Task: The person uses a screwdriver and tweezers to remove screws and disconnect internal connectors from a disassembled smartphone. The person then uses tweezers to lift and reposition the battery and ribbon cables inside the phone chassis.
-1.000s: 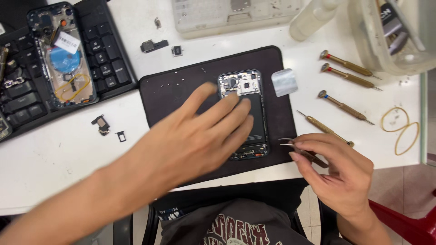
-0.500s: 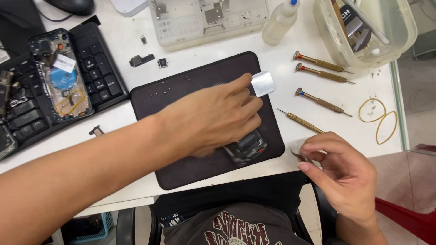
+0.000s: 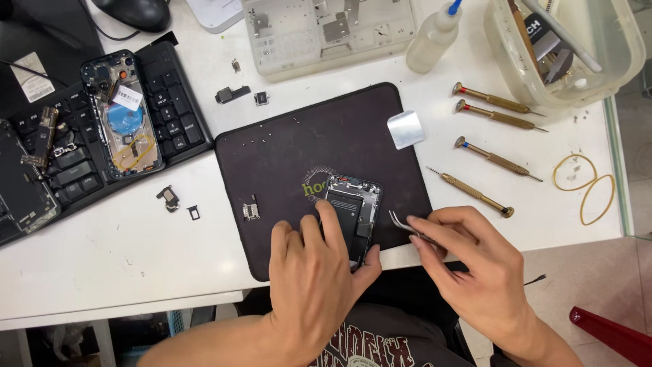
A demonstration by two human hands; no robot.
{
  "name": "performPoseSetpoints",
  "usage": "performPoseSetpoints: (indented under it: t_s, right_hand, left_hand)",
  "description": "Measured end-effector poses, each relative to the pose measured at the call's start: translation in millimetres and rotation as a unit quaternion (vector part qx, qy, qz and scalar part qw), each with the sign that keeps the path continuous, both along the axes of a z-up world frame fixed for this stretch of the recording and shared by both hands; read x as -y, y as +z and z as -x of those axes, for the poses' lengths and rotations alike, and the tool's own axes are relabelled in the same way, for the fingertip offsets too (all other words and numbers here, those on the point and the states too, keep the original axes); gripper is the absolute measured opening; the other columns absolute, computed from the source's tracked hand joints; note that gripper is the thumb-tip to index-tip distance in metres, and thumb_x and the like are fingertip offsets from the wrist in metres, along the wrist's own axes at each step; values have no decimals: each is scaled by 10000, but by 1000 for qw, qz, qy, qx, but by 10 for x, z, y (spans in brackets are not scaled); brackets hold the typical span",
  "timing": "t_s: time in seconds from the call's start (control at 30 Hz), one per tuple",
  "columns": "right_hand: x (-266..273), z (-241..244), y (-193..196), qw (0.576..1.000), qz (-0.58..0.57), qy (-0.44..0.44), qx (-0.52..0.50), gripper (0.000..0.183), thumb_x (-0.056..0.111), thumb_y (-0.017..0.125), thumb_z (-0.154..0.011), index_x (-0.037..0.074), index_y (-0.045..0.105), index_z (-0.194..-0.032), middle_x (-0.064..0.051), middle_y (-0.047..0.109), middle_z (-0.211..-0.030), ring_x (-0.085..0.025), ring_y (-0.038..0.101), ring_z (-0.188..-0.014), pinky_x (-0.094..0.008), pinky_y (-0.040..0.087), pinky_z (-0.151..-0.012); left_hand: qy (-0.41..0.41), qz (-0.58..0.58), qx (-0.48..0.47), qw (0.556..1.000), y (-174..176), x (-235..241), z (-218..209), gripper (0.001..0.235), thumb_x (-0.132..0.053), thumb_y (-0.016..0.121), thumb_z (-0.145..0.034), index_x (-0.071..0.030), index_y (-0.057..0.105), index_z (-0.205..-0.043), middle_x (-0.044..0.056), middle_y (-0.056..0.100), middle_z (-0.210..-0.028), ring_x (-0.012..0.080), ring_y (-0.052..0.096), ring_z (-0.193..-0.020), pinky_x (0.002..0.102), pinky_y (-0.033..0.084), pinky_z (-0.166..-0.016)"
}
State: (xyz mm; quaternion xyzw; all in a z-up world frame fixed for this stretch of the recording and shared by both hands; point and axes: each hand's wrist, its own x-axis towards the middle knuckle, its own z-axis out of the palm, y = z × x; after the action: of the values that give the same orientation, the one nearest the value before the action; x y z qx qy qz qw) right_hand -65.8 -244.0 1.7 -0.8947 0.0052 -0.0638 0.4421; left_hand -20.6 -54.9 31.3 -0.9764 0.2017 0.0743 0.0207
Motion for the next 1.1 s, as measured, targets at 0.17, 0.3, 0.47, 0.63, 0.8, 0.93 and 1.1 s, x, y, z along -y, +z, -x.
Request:
performPoseSetpoints:
  t_s: [0.17,0.3,0.47,0.63,0.8,0.93,1.1]
  right_hand:
    - [-39,-82,60,999,39,26,8,314,18,782,-812,54,764,-1124,-44,695,-1000,-91,706,-693,-222,560,-566]
    - [-28,-169,107,997,63,40,-22,279,34,788,-789,49,759,-1066,-40,699,-958,-123,695,-651,-230,583,-558]
    - [-52,-251,110,993,88,79,-10,240,31,788,-775,33,747,-1011,-55,696,-933,-169,677,-641,-285,540,-550]
    - [-102,-295,113,992,93,88,-2,250,14,778,-769,13,743,-1017,-72,693,-942,-163,706,-699,-283,556,-587]
    - [-149,-328,102,990,105,87,-19,273,14,791,-755,0,751,-1025,-88,696,-943,-162,694,-678,-275,564,-577]
    - [-180,-357,95,990,114,89,-4,297,7,783,-762,-4,745,-1056,-99,687,-967,-169,686,-702,-284,566,-602]
    - [-222,-373,75,985,147,94,3,296,-6,786,-767,-27,747,-1060,-113,687,-958,-176,683,-695,-290,570,-594]
  left_hand:
    - [11,88,26,996,-13,-166,73,990,-724,730,-763,134,631,-1247,142,611,-874,275,603,-727,456,457,-899]
    - [-97,235,47,966,-6,-361,-48,618,-451,754,-846,41,656,-1208,177,615,-1117,334,598,-1035,483,442,-964]
    - [-211,234,55,948,-131,-483,-260,387,-193,707,-945,45,658,-1246,188,604,-1210,341,594,-1137,477,464,-1004]
    - [-223,266,34,937,-190,-550,-288,371,-110,672,-931,84,653,-1246,192,601,-1188,343,592,-1137,482,476,-1008]
    - [-230,266,28,936,-233,-566,-297,403,-59,618,-879,95,657,-1249,206,607,-1188,343,603,-1132,489,484,-1017]
    - [-230,276,25,933,-253,-575,-299,405,-68,609,-888,100,658,-1253,216,613,-1183,346,613,-1121,498,492,-1016]
    - [-235,270,16,934,-297,-596,-288,396,-77,602,-911,104,662,-1258,231,620,-1188,354,626,-1109,498,504,-1009]
